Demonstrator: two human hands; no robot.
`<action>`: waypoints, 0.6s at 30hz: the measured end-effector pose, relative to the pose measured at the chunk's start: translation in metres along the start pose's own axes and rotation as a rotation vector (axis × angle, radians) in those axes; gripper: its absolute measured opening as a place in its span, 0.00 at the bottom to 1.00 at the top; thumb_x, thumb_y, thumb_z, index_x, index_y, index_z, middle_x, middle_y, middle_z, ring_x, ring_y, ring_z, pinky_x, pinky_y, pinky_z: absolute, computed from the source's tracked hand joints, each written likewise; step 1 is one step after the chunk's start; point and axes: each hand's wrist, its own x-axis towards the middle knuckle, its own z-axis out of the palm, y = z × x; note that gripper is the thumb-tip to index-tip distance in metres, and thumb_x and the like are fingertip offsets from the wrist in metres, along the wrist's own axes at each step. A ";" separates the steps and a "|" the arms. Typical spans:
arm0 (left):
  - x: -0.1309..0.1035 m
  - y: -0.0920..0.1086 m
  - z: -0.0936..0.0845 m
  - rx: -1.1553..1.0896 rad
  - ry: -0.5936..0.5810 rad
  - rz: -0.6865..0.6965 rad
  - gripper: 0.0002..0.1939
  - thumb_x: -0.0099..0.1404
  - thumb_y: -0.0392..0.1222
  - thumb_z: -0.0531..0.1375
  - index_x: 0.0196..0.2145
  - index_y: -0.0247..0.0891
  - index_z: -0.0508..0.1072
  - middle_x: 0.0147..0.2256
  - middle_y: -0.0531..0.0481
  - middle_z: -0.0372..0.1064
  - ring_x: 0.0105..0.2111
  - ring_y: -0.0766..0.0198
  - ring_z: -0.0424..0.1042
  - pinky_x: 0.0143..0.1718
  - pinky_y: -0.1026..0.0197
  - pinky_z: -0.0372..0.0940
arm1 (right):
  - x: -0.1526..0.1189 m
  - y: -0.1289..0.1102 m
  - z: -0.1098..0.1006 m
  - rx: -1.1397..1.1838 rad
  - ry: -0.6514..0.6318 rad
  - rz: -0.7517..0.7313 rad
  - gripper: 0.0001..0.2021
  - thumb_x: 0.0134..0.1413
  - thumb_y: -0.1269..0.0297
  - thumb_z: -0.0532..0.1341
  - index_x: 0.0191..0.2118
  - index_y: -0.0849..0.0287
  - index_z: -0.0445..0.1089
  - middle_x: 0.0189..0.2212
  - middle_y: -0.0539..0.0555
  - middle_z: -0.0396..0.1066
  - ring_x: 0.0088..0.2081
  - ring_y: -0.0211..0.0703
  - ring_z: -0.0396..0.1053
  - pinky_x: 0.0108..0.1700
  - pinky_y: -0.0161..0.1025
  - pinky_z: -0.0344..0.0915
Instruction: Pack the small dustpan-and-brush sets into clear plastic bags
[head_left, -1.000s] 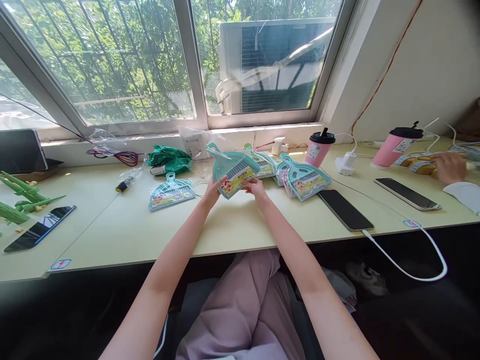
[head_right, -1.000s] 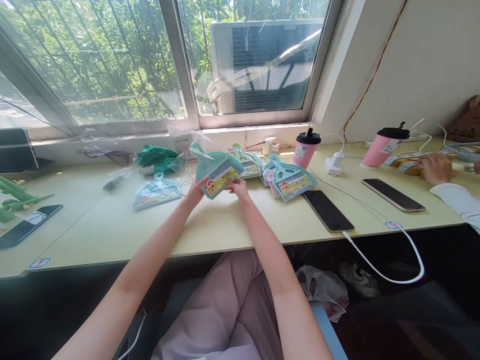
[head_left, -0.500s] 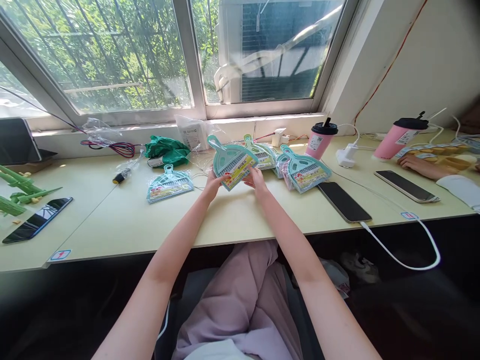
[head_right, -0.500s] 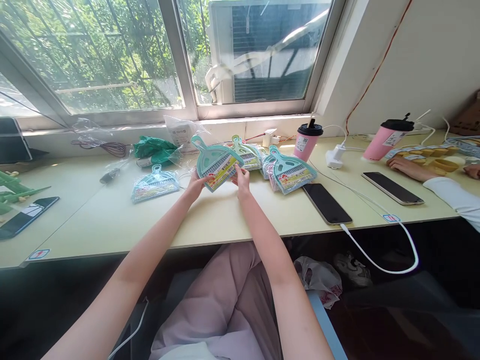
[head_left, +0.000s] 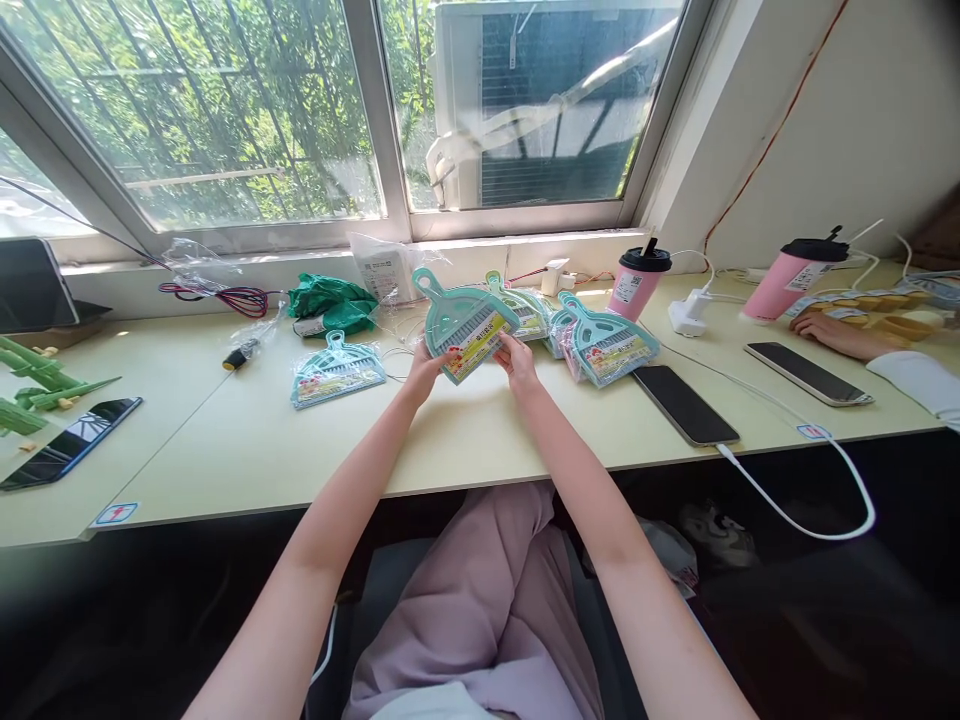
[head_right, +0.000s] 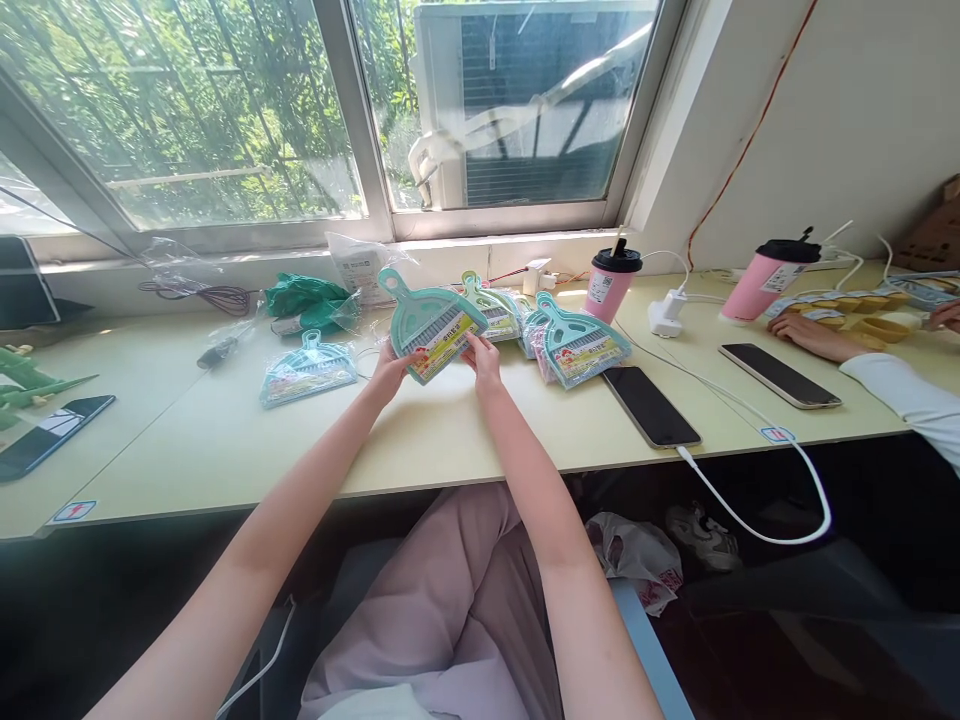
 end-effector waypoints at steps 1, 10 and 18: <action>0.000 0.000 0.000 -0.002 0.002 -0.001 0.45 0.43 0.45 0.76 0.58 0.46 0.65 0.49 0.47 0.77 0.53 0.46 0.76 0.52 0.47 0.72 | -0.001 0.001 0.001 0.005 -0.010 -0.007 0.13 0.50 0.58 0.76 0.37 0.56 0.74 0.33 0.51 0.81 0.42 0.43 0.79 0.48 0.38 0.79; -0.002 -0.004 0.004 -0.037 -0.001 -0.108 0.44 0.45 0.40 0.75 0.59 0.44 0.66 0.45 0.47 0.78 0.48 0.50 0.78 0.51 0.48 0.73 | -0.004 0.010 0.004 0.025 -0.025 0.055 0.12 0.52 0.68 0.75 0.33 0.57 0.70 0.33 0.52 0.81 0.41 0.45 0.81 0.49 0.42 0.80; -0.008 -0.009 0.006 -0.091 -0.379 -0.291 0.36 0.56 0.50 0.74 0.60 0.45 0.71 0.58 0.39 0.74 0.57 0.45 0.77 0.61 0.42 0.67 | -0.003 0.001 0.001 0.101 0.042 -0.086 0.10 0.54 0.64 0.73 0.40 0.57 0.75 0.39 0.54 0.82 0.50 0.48 0.79 0.52 0.43 0.79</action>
